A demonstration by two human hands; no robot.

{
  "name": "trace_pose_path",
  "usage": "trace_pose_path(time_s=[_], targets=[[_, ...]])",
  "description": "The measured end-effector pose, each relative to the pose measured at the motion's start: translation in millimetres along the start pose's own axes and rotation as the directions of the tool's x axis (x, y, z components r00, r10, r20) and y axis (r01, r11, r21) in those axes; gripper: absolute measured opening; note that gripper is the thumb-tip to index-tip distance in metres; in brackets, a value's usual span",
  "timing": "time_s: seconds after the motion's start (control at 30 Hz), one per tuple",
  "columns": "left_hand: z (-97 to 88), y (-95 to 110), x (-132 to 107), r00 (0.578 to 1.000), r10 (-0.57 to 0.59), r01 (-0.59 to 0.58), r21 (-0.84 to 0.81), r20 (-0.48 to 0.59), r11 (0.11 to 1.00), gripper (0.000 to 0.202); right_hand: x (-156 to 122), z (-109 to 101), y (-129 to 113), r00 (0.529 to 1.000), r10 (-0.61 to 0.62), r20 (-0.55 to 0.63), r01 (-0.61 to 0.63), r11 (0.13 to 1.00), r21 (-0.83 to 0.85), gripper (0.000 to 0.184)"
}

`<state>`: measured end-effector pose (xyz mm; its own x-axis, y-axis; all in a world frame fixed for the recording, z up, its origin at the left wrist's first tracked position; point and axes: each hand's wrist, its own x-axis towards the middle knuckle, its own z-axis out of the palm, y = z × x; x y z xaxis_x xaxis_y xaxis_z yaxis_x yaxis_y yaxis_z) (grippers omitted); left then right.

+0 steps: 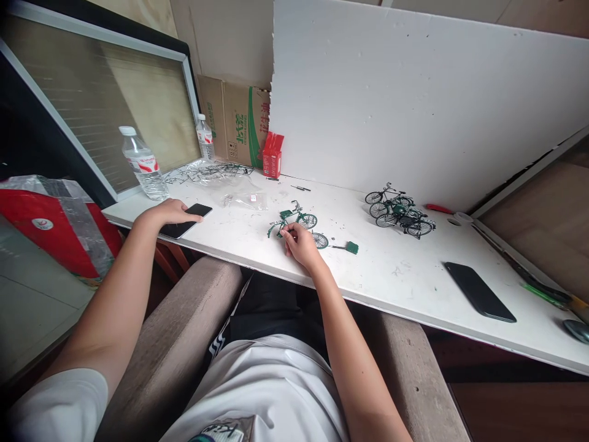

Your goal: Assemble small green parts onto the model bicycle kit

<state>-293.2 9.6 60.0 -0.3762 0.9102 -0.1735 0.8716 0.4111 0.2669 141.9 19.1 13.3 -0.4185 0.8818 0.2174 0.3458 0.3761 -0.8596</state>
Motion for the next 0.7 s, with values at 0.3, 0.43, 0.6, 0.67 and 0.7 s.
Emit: trace_pose_path(time_s=[0.3, 0.43, 0.6, 0.67, 0.7], targets=[[-18.8, -48.5, -19.3, 0.98, 0.159, -0.098, -0.414, 0.117, 0.905, 0.097, 0.1, 0.0, -1.0, 1.0, 0.011, 0.001, -0.011, 1.0, 0.001, 0.031], [-13.0, -53.6, -15.3, 0.977, 0.191, -0.128, -0.447, 0.098, 0.885, 0.094, 1.4, 0.2, 3.1, 1.0, 0.009, 0.003, -0.009, 1.0, 0.011, 0.032], [7.0, -41.8, 9.5, 0.99, 0.077, -0.112, -0.351, -0.114, 0.93, 0.067, 1.0, -0.2, 2.4, 1.0, 0.003, 0.002, -0.003, 1.0, 0.002, 0.035], [10.1, -39.5, 14.3, 0.983, 0.07, -0.123, -0.319, -0.172, 0.94, 0.065, 0.5, -0.5, 0.6, 1.0, 0.002, 0.004, -0.002, 1.0, -0.026, 0.036], [9.4, -39.1, 14.1, 0.983, 0.075, -0.125, -0.311, -0.168, 0.942, 0.064, 0.2, -0.7, -0.3, 1.0, 0.003, 0.004, -0.003, 0.999, -0.04, 0.036]])
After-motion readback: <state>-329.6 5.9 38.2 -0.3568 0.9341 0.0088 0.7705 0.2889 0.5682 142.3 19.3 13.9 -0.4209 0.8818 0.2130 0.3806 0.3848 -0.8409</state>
